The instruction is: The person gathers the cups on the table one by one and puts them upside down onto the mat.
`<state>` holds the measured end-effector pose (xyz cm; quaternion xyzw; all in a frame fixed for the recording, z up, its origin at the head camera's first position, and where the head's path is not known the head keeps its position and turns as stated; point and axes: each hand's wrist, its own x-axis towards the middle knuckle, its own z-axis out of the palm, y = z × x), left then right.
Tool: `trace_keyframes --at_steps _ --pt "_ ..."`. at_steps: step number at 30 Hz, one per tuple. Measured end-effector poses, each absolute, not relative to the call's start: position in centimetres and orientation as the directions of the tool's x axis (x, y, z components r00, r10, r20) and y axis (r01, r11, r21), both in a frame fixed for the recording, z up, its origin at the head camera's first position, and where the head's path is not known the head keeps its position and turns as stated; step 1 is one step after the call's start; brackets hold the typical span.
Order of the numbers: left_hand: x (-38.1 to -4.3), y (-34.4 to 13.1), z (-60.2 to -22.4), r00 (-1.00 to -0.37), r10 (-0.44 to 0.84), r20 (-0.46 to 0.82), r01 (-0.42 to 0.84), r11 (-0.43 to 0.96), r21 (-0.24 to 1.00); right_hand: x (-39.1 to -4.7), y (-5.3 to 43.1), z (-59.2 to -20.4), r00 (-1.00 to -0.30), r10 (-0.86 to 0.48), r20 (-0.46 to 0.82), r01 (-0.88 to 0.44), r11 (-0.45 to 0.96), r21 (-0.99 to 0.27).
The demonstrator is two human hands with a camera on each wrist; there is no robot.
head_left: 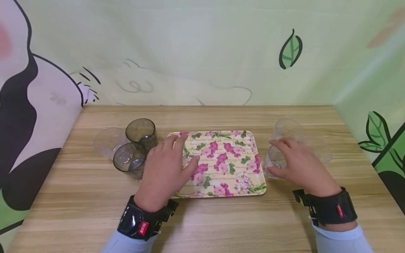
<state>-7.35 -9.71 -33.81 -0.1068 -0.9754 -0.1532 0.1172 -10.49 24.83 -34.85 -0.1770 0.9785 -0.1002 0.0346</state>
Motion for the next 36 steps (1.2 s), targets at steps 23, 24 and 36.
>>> trace_keyframes --at_steps 23,24,36 --pt "-7.1 -9.4 -33.6 -0.942 0.211 0.26 0.286 0.911 0.298 -10.8 24.0 -32.9 -0.927 -0.344 0.151 -0.372 0.895 -0.247" --pt "-7.1 -9.4 -33.6 -0.942 0.212 0.26 0.287 0.91 0.299 -10.8 24.0 -32.9 -0.924 -0.345 0.165 -0.377 0.891 -0.252" --pt "-7.1 -9.4 -33.5 -0.935 0.23 0.268 0.314 0.891 0.328 -10.8 23.1 -32.8 -0.902 -0.349 0.254 -0.418 0.852 -0.316"
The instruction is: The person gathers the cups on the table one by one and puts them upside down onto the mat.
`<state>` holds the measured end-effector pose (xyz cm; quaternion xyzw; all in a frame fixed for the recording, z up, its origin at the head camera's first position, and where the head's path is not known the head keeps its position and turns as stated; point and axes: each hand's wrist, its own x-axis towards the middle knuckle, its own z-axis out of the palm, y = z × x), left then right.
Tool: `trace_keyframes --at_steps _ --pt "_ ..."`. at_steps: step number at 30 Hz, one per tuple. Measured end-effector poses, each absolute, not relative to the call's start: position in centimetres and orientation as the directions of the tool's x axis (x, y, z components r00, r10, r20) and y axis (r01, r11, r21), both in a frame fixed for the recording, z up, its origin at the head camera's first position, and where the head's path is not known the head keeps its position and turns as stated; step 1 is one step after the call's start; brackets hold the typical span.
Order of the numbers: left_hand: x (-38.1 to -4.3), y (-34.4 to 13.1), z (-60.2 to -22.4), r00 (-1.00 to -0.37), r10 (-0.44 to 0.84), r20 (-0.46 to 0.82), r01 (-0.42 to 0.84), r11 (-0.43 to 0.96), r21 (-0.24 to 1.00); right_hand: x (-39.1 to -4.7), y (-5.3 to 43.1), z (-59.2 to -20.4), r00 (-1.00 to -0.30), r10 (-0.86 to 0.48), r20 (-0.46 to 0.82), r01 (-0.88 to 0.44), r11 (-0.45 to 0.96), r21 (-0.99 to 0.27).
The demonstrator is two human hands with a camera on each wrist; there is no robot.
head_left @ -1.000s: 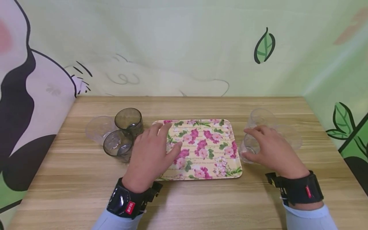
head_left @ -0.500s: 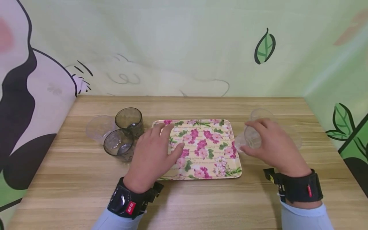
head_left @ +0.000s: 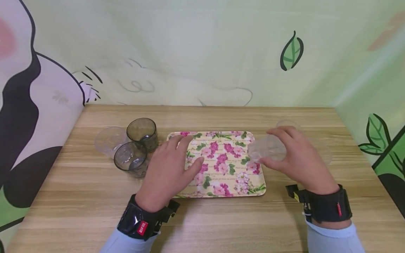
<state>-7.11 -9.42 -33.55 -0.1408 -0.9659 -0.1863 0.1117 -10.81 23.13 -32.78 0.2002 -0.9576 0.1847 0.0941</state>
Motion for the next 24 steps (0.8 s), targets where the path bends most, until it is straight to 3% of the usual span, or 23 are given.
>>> trace_keyframes --at_steps 12,24 --pt "-7.1 -9.4 -33.6 -0.93 0.25 0.269 0.337 0.873 0.352 -10.8 22.1 -32.3 -0.864 -0.374 0.336 -0.484 0.8 -0.354" --pt "-7.1 -9.2 -33.7 -0.925 0.256 0.283 0.345 0.875 0.339 -10.3 21.1 -31.9 -0.869 -0.373 0.325 -0.484 0.778 -0.401"
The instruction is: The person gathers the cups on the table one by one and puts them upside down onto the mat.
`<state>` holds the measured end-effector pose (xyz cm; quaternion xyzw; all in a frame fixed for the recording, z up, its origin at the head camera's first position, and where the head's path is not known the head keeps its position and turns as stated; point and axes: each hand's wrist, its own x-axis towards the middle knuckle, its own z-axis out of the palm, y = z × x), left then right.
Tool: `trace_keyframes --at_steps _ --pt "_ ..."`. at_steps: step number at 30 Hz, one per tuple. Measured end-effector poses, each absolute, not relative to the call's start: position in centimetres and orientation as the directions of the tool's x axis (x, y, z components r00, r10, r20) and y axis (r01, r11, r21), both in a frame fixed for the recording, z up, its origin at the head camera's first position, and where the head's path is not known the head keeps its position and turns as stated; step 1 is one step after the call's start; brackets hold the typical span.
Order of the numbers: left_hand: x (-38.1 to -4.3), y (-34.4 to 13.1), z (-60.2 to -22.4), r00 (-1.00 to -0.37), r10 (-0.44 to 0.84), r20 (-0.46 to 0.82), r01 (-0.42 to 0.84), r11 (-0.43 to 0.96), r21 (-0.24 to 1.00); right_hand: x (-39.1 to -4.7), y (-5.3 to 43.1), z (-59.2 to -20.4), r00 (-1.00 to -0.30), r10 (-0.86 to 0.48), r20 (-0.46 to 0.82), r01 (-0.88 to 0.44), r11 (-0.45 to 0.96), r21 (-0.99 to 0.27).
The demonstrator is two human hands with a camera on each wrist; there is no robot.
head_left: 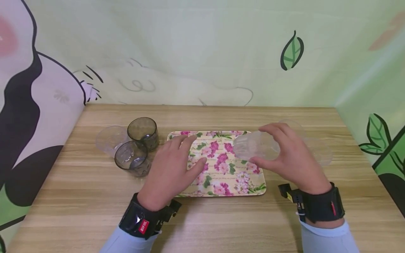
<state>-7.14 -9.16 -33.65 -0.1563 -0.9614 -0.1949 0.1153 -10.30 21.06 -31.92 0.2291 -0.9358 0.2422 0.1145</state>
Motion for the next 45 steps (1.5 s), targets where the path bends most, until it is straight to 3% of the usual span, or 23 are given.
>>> trace_keyframes --at_steps 25,45 --pt "-7.3 -9.1 -33.8 -0.929 0.26 0.265 0.352 0.845 0.404 -10.7 19.2 -32.5 -0.787 -0.453 0.419 -0.605 0.702 -0.377" --pt "-7.4 -9.2 -33.9 -0.914 0.294 0.281 0.385 0.846 0.369 -10.8 17.9 -32.9 -0.791 -0.449 0.416 -0.607 0.665 -0.435"
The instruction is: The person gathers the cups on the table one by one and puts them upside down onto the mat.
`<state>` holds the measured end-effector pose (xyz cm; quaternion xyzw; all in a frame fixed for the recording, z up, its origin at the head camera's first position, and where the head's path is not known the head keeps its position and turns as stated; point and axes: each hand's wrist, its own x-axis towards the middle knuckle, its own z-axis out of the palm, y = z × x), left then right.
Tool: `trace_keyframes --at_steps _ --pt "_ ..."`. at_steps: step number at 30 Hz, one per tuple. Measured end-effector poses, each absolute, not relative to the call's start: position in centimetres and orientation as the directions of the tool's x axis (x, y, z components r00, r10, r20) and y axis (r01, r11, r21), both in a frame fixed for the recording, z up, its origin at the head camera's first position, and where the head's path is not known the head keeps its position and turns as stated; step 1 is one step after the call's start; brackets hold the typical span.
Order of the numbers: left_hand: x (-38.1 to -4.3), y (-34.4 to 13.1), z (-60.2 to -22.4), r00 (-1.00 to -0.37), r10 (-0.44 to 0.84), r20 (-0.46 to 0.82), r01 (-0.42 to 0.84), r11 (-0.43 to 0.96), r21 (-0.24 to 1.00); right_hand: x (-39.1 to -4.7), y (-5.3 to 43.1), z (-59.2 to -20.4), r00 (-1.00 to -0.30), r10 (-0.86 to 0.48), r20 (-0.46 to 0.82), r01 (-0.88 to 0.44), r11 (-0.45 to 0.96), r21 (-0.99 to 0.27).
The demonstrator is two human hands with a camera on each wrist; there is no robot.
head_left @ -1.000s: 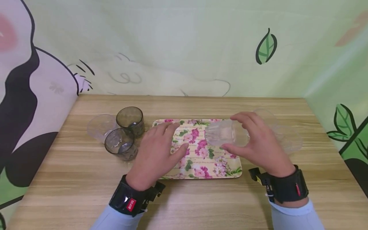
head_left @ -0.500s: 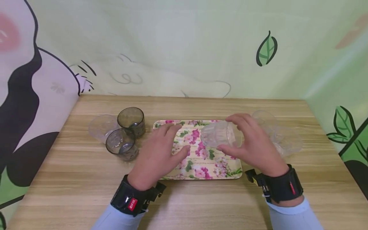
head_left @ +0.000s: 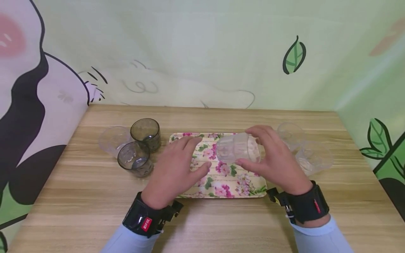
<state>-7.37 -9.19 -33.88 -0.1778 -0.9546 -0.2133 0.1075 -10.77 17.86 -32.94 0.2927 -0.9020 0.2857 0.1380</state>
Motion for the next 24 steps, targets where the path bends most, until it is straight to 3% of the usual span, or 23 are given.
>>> trace_keyframes --at_steps 24 --pt "-7.2 -8.7 -33.7 -0.913 0.324 0.248 0.397 0.847 0.353 -10.3 16.8 -32.7 -0.727 -0.507 0.464 -0.687 0.543 -0.484"
